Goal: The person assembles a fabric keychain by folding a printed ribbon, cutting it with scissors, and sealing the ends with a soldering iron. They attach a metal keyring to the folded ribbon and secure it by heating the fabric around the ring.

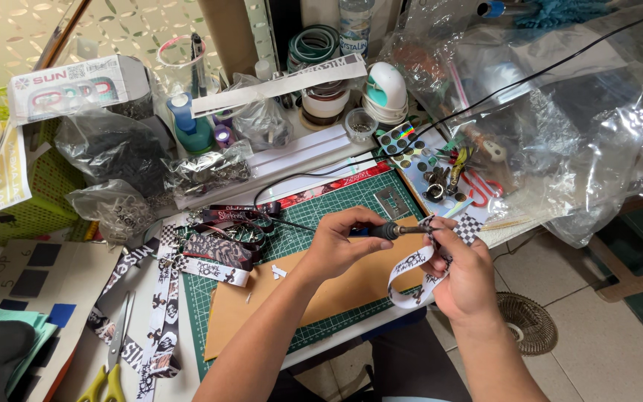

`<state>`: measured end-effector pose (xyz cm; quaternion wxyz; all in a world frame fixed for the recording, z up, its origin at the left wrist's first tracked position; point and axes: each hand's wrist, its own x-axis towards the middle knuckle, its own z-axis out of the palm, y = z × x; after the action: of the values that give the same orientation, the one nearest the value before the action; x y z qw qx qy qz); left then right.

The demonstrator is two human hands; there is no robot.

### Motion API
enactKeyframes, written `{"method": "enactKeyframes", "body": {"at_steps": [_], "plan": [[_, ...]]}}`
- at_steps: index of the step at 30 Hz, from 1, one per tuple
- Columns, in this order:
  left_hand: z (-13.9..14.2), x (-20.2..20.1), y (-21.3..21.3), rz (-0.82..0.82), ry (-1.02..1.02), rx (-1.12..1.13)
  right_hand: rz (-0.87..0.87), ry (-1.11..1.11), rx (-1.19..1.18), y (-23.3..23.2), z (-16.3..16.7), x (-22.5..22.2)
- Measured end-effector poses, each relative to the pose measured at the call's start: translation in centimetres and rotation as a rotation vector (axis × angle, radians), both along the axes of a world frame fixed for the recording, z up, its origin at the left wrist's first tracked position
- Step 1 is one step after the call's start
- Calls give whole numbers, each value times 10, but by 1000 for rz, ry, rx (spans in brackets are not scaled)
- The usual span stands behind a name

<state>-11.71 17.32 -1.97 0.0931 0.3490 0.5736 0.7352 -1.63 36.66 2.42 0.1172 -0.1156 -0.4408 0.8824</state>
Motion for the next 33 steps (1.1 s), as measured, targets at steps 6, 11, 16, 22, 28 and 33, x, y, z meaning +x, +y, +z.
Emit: {"method": "enactKeyframes", "body": {"at_steps": [6, 11, 16, 22, 28, 33], "plan": [[-4, -14, -3, 24, -136, 154, -104, 0, 158, -2, -1, 1], [0, -16, -9, 105, -83, -57, -105, 3, 159, 7, -9, 7], [8, -8, -6, 49, 107, -77, 9, -29, 100, 13, -17, 14], [13, -4, 0, 82, 215, -183, 88, -52, 76, 13, -20, 14], [10, -4, 1, 67, 214, -203, 112, -39, 52, 12, -20, 13], [6, -5, 2, 61, 214, -187, 118, -76, 44, 13, -20, 11]]}}
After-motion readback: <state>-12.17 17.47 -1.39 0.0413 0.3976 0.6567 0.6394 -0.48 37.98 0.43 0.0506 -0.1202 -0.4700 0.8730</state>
